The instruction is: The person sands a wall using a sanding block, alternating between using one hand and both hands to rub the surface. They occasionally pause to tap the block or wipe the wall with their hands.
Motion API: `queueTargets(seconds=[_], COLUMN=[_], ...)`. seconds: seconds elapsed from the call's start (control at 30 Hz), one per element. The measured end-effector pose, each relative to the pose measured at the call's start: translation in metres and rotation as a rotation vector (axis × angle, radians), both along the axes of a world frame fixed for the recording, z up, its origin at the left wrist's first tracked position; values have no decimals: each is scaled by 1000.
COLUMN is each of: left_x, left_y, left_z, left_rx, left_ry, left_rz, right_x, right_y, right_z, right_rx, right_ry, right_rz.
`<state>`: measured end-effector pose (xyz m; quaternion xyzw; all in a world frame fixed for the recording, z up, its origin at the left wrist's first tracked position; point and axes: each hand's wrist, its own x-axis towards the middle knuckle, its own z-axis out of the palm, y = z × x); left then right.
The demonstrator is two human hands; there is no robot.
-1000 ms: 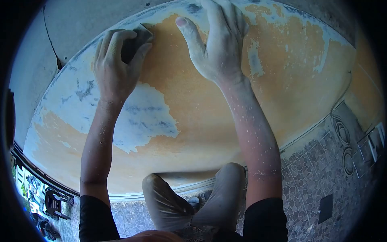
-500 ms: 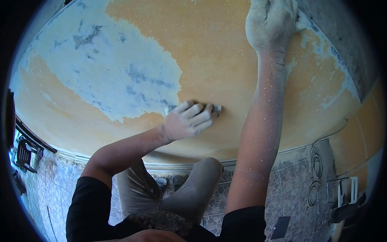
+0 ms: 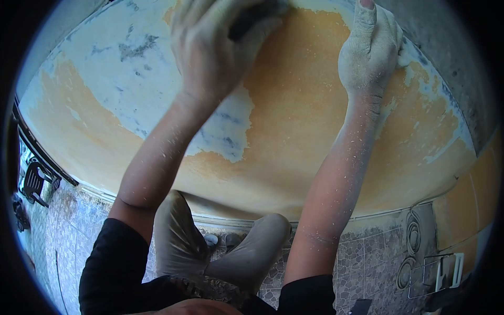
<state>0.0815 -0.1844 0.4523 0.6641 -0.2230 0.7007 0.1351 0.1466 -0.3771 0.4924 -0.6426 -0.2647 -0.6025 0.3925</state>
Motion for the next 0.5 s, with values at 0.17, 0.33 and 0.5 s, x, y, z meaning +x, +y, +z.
queueTargets(seconds=[0.17, 0.33, 0.5], left_x=[0, -15, 8], left_y=[-23, 2, 11], left_z=[-190, -216, -31], left_rx=[459, 436, 39], left_ry=[182, 232, -37], left_rz=[73, 73, 46], right_x=[4, 0, 2], right_y=[-7, -13, -12], right_z=[-1, 1, 0], right_rx=[-70, -165, -131], right_ry=[-49, -65, -75], right_rz=[-81, -119, -74])
